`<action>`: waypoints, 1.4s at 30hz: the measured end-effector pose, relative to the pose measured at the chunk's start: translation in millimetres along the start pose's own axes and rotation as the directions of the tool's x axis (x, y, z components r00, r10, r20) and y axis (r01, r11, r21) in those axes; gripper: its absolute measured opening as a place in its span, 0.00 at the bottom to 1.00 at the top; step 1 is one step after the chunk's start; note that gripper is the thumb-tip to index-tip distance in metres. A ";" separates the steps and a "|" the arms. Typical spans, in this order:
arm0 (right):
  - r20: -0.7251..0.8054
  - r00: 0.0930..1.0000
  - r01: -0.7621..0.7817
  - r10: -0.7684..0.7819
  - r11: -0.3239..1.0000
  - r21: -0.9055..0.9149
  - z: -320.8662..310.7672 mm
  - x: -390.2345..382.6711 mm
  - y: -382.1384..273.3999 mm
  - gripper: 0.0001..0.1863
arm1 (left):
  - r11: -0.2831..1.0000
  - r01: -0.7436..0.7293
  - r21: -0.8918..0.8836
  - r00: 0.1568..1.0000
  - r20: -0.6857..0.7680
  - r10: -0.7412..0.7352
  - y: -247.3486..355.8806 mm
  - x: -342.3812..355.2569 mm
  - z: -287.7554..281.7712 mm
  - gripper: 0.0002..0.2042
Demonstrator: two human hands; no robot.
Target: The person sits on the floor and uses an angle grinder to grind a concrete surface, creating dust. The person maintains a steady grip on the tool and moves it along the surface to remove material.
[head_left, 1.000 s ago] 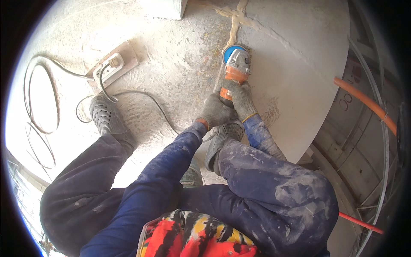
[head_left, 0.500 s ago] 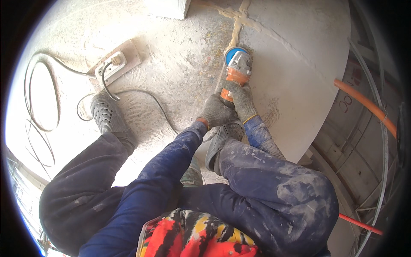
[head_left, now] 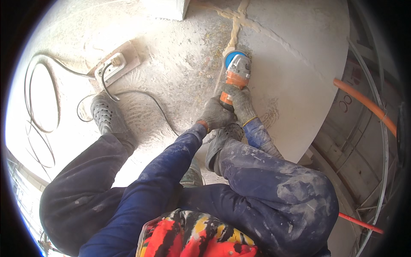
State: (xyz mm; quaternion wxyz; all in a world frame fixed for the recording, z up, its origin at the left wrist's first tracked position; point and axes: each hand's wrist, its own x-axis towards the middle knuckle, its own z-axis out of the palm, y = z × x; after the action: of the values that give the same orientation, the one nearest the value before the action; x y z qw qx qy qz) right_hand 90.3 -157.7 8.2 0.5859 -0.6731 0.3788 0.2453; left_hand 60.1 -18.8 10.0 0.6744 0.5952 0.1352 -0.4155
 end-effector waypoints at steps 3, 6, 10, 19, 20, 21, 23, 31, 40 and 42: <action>0.006 1.000 -0.028 0.028 0.997 -0.072 -0.2 -0.8 -5.7 0.26 | 0.999 0.009 0.032 1.000 0.023 -0.010 -0.4 1.5 -0.9 0.22; 0.016 1.000 0.005 -0.004 0.997 -0.076 2.3 -4.3 -14.3 0.28 | 0.997 0.043 0.064 0.999 0.025 -0.045 -1.2 5.2 -4.5 0.23; 0.020 0.999 0.030 -0.028 0.998 -0.060 7.5 -9.5 -22.7 0.28 | 0.997 0.070 0.040 0.996 0.044 -0.071 -7.9 12.3 -6.9 0.22; 0.037 0.999 0.023 -0.020 0.997 -0.076 9.8 -5.4 -27.6 0.29 | 0.999 0.044 -0.013 0.998 0.055 -0.043 -22.8 21.3 -5.9 0.22; 0.037 0.999 0.022 -0.019 0.997 -0.076 9.9 -5.7 -28.0 0.29 | 0.999 0.030 -0.013 0.998 0.059 -0.029 -21.8 21.0 -6.0 0.22; 0.038 0.999 0.023 -0.020 0.997 -0.074 9.9 -5.8 -28.9 0.29 | 0.999 0.031 -0.016 0.997 0.069 -0.030 -20.6 20.3 -6.8 0.22; 0.037 0.999 0.028 -0.025 0.997 -0.074 9.9 -6.7 -30.4 0.29 | 0.999 0.050 -0.010 0.996 0.078 -0.049 -18.6 19.2 -7.9 0.22; 0.073 0.997 0.007 -0.004 0.999 -0.039 10.5 -3.4 -29.1 0.30 | 0.997 0.081 -0.010 0.995 0.064 -0.080 -26.6 25.3 -7.7 0.23; 0.044 0.999 0.015 -0.011 0.994 -0.112 4.3 -1.1 -19.2 0.30 | 0.999 0.028 0.029 0.999 0.035 -0.029 -22.7 21.8 -8.3 0.22; 0.041 0.999 0.018 -0.013 0.992 -0.125 4.9 -0.2 -17.0 0.31 | 1.000 0.027 -0.011 0.999 0.040 -0.026 -17.2 18.9 -8.2 0.21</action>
State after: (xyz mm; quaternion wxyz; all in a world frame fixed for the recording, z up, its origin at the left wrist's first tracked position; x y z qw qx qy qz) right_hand 104.2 -152.4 17.7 0.5517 -0.7064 0.3458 0.2775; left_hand 61.9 -17.9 -16.8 0.6748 0.5810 0.1319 -0.4355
